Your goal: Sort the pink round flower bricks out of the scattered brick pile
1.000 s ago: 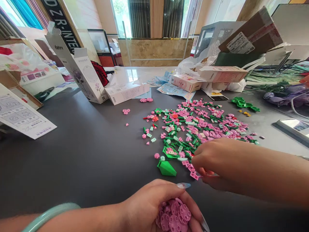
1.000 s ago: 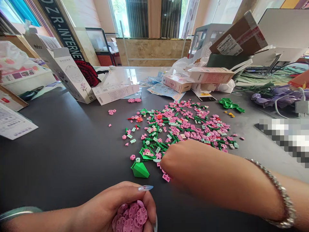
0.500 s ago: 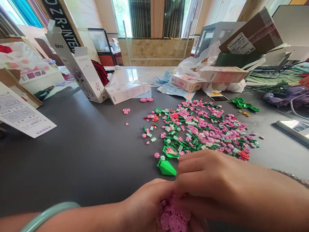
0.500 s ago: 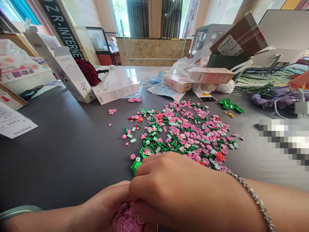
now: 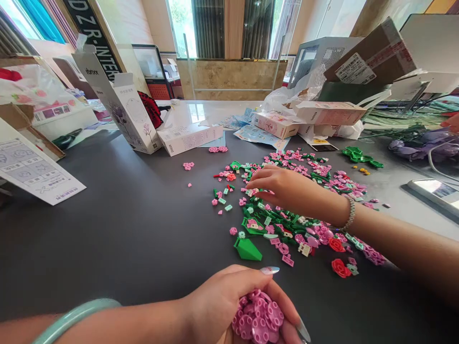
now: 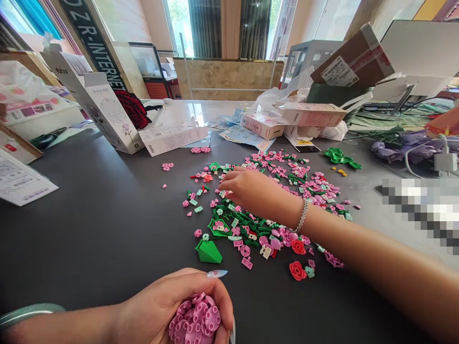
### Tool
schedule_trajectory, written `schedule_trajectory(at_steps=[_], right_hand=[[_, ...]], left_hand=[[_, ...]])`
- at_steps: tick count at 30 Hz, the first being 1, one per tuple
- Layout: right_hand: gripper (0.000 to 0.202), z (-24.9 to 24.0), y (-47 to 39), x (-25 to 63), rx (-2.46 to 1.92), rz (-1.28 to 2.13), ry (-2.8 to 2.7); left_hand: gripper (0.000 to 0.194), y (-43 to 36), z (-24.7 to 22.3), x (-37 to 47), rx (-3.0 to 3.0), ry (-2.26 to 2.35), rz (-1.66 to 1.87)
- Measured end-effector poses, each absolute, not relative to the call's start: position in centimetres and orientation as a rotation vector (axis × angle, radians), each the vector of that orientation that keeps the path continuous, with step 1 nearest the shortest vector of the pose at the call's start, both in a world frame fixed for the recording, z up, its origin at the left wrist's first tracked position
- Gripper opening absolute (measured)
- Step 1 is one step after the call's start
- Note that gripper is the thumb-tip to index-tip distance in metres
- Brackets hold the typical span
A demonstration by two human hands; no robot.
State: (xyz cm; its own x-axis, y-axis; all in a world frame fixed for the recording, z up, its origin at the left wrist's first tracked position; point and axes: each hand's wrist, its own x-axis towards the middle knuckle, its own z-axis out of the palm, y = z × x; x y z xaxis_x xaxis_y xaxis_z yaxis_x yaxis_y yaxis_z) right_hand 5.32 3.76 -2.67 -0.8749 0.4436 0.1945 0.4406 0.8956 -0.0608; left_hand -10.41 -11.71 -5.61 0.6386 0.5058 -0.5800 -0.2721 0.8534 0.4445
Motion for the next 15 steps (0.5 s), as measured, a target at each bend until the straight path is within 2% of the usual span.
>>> schedule_trajectory(at_steps=[7,12,15], right_hand=[[0.02,-3.2,4.2,5.4,-0.702,0.09,-2.898],[0.015,-3.0,3.6,5.6,-0.716,0.146,-2.845],[0.011,-2.6,3.0,5.9,-0.721,0.216,-2.761]], left_hand=[[0.042,-11.6,-5.3,-10.4,0.315,0.747,0.465],[0.051,-11.6,-4.9,-10.1,0.289,0.782,0.444],[0.048,-11.6,-4.9,-10.2,0.281,0.765,0.458]])
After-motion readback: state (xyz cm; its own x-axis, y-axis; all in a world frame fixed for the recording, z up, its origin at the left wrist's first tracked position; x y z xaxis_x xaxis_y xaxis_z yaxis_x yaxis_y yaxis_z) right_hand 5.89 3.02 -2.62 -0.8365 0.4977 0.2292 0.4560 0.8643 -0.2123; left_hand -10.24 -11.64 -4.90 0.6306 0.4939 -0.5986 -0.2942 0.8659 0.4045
